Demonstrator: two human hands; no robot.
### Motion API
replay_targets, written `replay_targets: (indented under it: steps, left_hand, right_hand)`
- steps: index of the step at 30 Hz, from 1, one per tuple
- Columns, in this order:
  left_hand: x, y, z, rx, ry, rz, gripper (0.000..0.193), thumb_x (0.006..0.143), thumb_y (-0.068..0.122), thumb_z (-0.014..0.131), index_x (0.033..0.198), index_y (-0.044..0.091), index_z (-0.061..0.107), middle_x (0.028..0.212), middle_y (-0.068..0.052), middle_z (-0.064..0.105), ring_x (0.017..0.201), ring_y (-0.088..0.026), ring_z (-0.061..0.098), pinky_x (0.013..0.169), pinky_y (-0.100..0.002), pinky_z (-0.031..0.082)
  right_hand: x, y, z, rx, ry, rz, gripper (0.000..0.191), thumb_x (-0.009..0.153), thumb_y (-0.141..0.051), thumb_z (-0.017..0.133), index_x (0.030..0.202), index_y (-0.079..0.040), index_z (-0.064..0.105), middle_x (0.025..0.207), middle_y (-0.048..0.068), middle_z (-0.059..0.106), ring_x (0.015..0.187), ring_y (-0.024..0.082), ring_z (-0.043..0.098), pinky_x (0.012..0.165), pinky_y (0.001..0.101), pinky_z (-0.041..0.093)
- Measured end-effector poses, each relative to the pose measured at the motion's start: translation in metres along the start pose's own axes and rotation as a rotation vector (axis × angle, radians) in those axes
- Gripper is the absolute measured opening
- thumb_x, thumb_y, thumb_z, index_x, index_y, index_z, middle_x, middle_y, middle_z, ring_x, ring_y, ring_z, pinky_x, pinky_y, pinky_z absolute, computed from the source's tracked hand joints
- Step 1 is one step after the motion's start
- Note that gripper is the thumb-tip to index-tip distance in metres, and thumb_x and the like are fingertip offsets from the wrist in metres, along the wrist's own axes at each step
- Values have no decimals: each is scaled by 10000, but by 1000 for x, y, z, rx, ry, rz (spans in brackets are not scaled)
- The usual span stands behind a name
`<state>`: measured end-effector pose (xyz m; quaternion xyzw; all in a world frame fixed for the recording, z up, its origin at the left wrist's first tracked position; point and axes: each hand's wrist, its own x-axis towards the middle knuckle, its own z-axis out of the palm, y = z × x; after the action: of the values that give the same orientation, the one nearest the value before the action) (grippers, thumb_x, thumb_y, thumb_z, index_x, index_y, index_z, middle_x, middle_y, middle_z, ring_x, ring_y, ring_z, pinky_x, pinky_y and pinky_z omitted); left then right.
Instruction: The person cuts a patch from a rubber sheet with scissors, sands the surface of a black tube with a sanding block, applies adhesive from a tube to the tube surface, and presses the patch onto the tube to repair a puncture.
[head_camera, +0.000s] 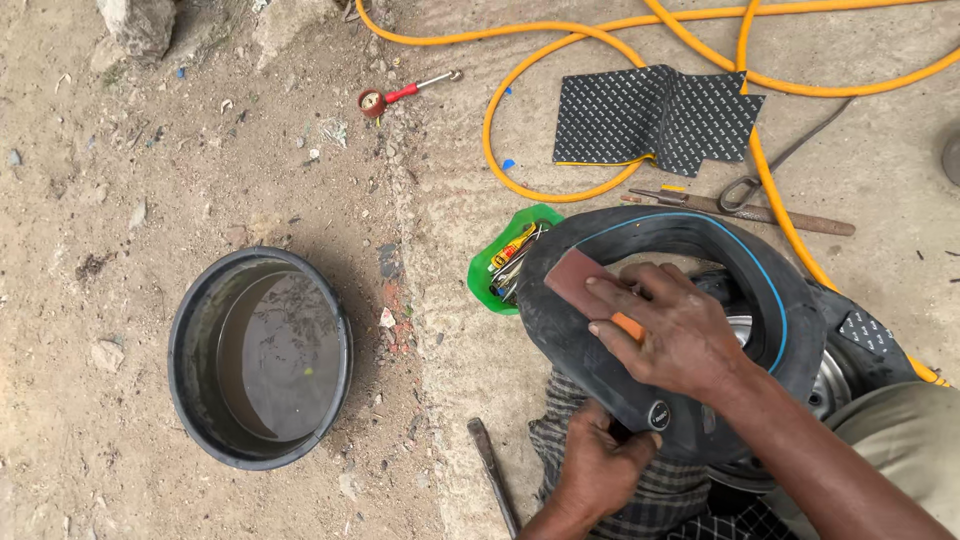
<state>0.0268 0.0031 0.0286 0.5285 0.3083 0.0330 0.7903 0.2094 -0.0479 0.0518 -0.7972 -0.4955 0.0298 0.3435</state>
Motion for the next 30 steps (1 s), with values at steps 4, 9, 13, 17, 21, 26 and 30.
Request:
replay_targets:
  steps: [4, 9, 13, 17, 21, 26, 30]
  left_hand:
    - [1, 4, -6, -9, 60, 2, 335, 830, -107, 673, 1146, -23, 597, 1035, -60, 733, 940, -113, 725, 809, -267, 592]
    - [0, -5, -4, 29, 2, 74, 304, 877, -110, 689, 1169, -45, 633, 1046, -102, 728, 923, -135, 692, 781, -292, 568]
    - [5, -5, 1, 7, 28, 22, 328, 849, -101, 692, 1156, -19, 613, 1036, -77, 726, 911, -127, 700, 769, -291, 572]
    - [2, 0, -3, -95, 35, 80, 446, 795, -127, 665, 1210, 24, 605, 1127, -34, 722, 1037, -96, 710, 900, -263, 591]
    - [-2, -2, -3, 28, -4, 37, 346, 870, -106, 680, 1198, -36, 592, 1072, -97, 707, 958, -136, 698, 811, -302, 581]
    - [5, -3, 1, 1, -27, 18, 377, 867, -96, 677, 1219, -35, 556, 1078, -99, 700, 945, -138, 696, 772, -298, 571]
    - [3, -2, -3, -42, 68, 124, 426, 830, -98, 687, 1230, -23, 562, 1127, -87, 711, 1036, -129, 702, 880, -272, 590]
  right_hand:
    - [-21, 1, -31, 131, 183, 108, 461, 875, -257, 752, 1315, -148, 668, 1219, 132, 662, 1086, 269, 703, 863, 371, 605]
    - [-44, -18, -21, 50, -27, 67, 486, 767, -298, 800, 1229, -162, 732, 1088, 124, 682, 961, 266, 697, 792, 403, 597]
    - [-6, 6, 6, 14, 32, 4, 416, 800, -264, 797, 1196, -150, 737, 1136, 112, 710, 998, 297, 691, 797, 418, 592]
    - [-30, 8, -24, 149, 141, 165, 482, 826, -262, 773, 1283, -134, 689, 1163, 121, 678, 1017, 247, 710, 797, 368, 606]
    - [-50, -18, -27, 75, -32, 83, 505, 731, -282, 819, 1211, -154, 733, 1085, 126, 676, 943, 259, 696, 807, 403, 596]
    - [2, -4, -2, 7, 62, -21, 471, 758, -259, 832, 1201, -125, 745, 1108, 132, 695, 976, 315, 691, 802, 423, 592]
    - [-22, -15, -27, 108, 139, 27, 490, 813, -214, 793, 1275, -100, 679, 1139, 156, 664, 1001, 283, 697, 771, 356, 604]
